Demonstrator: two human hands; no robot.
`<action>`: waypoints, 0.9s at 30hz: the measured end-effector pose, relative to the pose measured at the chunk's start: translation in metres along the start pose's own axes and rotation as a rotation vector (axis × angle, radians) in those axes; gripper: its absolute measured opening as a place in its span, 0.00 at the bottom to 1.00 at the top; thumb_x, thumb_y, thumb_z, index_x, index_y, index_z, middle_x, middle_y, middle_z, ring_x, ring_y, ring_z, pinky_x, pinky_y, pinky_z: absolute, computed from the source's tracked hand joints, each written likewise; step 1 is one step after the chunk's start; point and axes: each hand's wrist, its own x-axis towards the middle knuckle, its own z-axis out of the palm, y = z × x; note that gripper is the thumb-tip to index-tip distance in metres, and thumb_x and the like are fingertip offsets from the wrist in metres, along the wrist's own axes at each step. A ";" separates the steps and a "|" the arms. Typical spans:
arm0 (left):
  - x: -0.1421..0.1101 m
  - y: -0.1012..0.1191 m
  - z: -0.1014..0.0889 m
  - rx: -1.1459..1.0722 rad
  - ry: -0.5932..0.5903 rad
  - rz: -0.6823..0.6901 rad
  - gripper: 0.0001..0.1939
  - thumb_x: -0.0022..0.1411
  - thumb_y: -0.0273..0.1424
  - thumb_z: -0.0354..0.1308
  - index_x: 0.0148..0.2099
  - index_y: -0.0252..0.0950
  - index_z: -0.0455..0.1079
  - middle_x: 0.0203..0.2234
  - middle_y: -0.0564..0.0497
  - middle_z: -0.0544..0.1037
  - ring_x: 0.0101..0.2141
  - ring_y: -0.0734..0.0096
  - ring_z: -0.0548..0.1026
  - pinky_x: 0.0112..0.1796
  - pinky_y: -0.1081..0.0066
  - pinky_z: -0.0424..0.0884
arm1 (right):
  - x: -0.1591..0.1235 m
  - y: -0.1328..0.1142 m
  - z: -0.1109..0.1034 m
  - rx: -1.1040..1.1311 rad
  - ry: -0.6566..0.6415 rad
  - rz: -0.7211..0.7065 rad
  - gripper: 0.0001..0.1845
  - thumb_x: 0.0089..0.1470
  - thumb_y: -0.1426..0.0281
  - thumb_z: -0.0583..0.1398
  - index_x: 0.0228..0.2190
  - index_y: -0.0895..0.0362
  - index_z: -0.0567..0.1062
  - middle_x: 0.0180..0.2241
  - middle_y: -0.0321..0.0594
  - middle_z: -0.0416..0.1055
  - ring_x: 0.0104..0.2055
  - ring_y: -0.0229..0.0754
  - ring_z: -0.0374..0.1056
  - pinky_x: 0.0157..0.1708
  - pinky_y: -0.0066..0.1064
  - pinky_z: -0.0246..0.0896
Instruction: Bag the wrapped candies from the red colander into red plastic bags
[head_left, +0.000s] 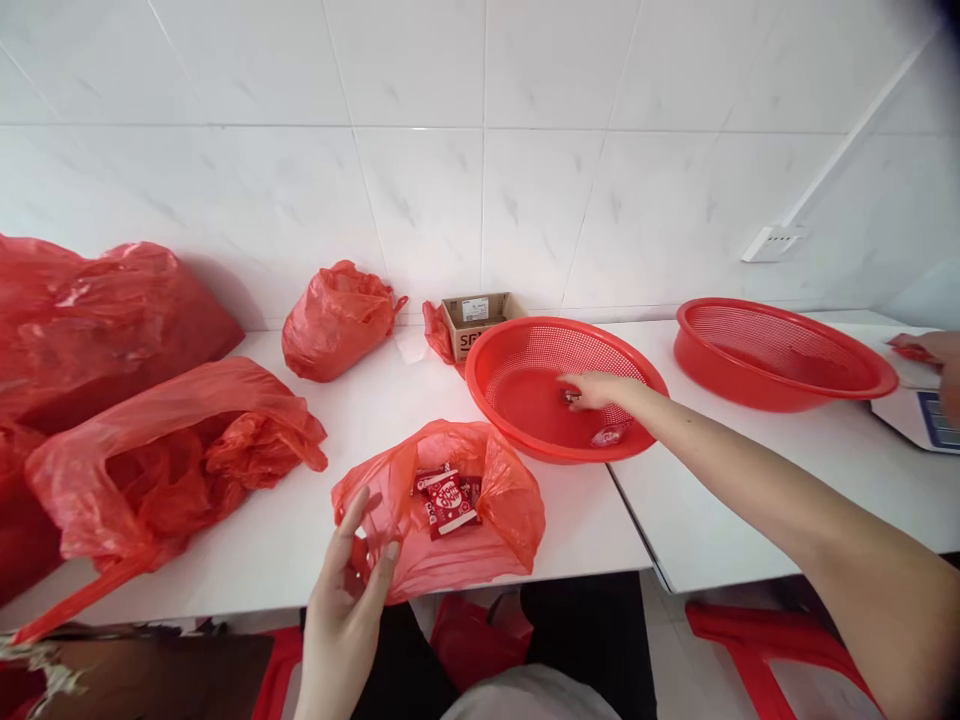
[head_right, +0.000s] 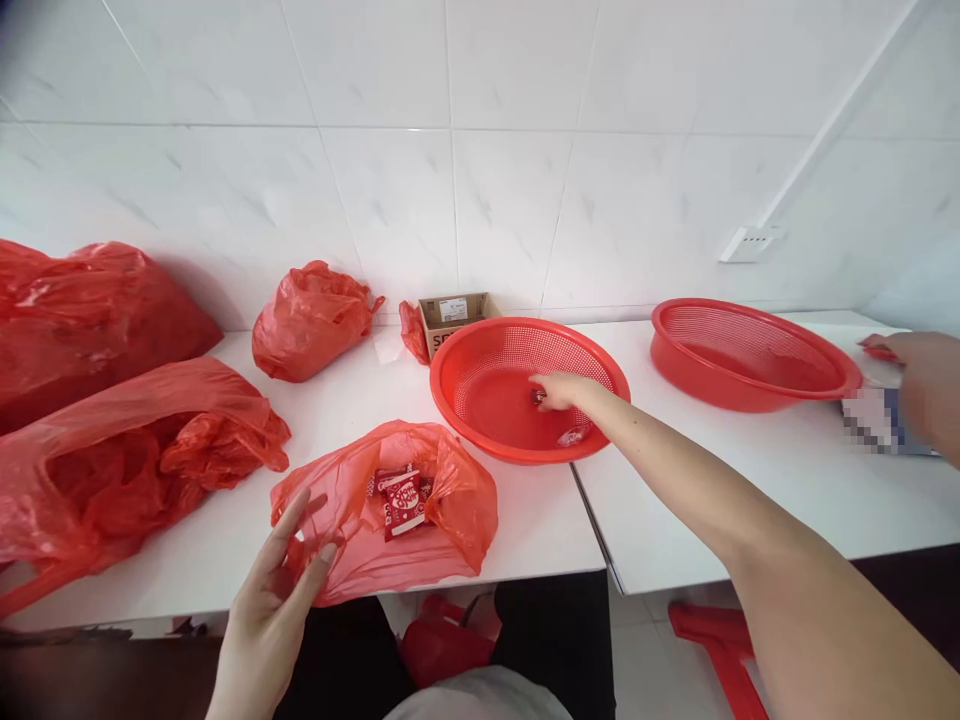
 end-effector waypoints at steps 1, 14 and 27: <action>0.000 -0.001 0.000 0.012 0.005 -0.009 0.34 0.57 0.43 0.64 0.64 0.46 0.63 0.63 0.46 0.66 0.61 0.52 0.64 0.62 0.53 0.55 | 0.003 0.008 0.005 -0.016 -0.039 -0.002 0.31 0.50 0.70 0.64 0.57 0.54 0.67 0.48 0.47 0.74 0.43 0.48 0.72 0.36 0.32 0.62; 0.001 -0.006 -0.011 -0.012 0.008 -0.038 0.38 0.55 0.45 0.65 0.66 0.50 0.59 0.62 0.48 0.67 0.57 0.57 0.69 0.55 0.63 0.67 | -0.019 0.018 0.003 -0.094 -0.396 -0.003 0.28 0.38 0.63 0.68 0.45 0.50 0.75 0.39 0.41 0.75 0.39 0.50 0.72 0.33 0.35 0.60; -0.002 -0.001 -0.009 -0.045 0.034 -0.051 0.38 0.56 0.45 0.64 0.67 0.50 0.58 0.61 0.49 0.68 0.53 0.60 0.71 0.52 0.65 0.67 | -0.060 -0.033 -0.014 0.458 -0.212 -0.294 0.20 0.57 0.56 0.58 0.47 0.51 0.63 0.48 0.43 0.69 0.41 0.41 0.72 0.37 0.32 0.67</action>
